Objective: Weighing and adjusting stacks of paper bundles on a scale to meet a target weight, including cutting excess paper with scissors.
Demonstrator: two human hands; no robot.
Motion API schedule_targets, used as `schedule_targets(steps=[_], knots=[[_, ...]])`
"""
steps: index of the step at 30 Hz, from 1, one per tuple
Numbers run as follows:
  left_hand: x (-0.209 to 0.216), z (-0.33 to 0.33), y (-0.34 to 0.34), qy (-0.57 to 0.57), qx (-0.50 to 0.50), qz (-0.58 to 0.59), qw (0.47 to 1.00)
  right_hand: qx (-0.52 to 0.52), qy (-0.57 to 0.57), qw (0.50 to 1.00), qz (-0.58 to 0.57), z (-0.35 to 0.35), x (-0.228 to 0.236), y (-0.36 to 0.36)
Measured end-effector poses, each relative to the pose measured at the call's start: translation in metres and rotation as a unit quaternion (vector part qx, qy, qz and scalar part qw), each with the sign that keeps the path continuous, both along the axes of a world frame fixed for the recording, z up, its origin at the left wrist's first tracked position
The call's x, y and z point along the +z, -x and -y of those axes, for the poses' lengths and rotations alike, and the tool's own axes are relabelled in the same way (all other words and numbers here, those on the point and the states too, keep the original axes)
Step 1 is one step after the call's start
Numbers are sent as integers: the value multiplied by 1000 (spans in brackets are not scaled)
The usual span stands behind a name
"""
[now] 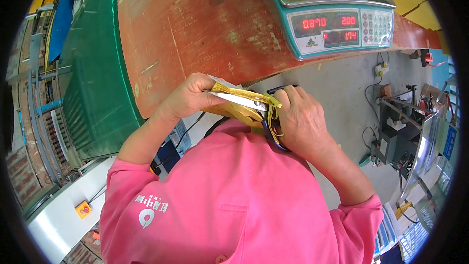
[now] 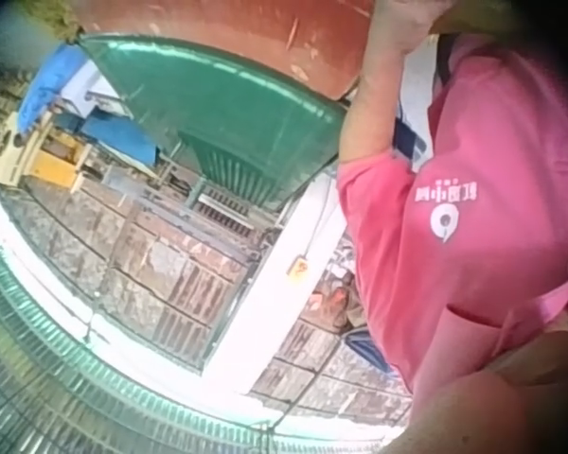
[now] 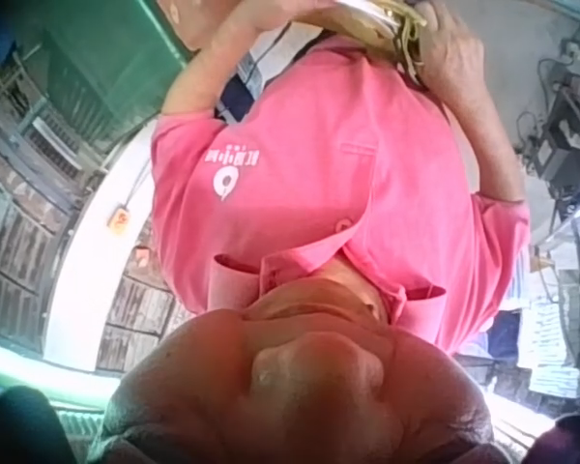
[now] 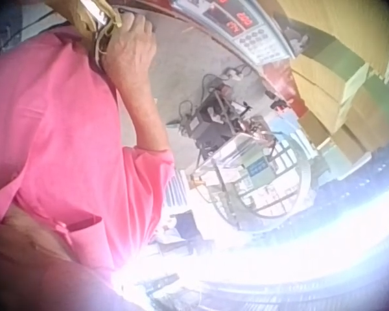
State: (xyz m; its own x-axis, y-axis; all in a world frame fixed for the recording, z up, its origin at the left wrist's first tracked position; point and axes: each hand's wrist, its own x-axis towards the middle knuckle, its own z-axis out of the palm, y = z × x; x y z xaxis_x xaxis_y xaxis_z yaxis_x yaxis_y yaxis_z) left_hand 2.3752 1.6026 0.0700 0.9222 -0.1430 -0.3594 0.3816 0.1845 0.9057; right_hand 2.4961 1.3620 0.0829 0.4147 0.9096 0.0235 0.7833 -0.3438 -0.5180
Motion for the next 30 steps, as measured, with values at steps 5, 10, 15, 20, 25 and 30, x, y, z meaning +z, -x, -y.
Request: schedule_targets(steps=[5,10,15,20,25,30], knots=[[4,-1,2,-21,-14,0,1000,6,-34,999,1,-2,4,-4],[5,1,3,-16,-8,8,1000,16,-48,999,20,2,-6,-3],[0,5,6,-24,4,7,1000,20,-53,998,22,6,-8,-3],[-2,8,5,-24,8,18,1000,16,-27,998,50,1,-4,-4],[1,11,3,-66,-24,21,997,10,-37,998,45,-4,2,-1],[-2,11,3,-81,-44,40,995,18,-40,999,23,2,-2,-2]])
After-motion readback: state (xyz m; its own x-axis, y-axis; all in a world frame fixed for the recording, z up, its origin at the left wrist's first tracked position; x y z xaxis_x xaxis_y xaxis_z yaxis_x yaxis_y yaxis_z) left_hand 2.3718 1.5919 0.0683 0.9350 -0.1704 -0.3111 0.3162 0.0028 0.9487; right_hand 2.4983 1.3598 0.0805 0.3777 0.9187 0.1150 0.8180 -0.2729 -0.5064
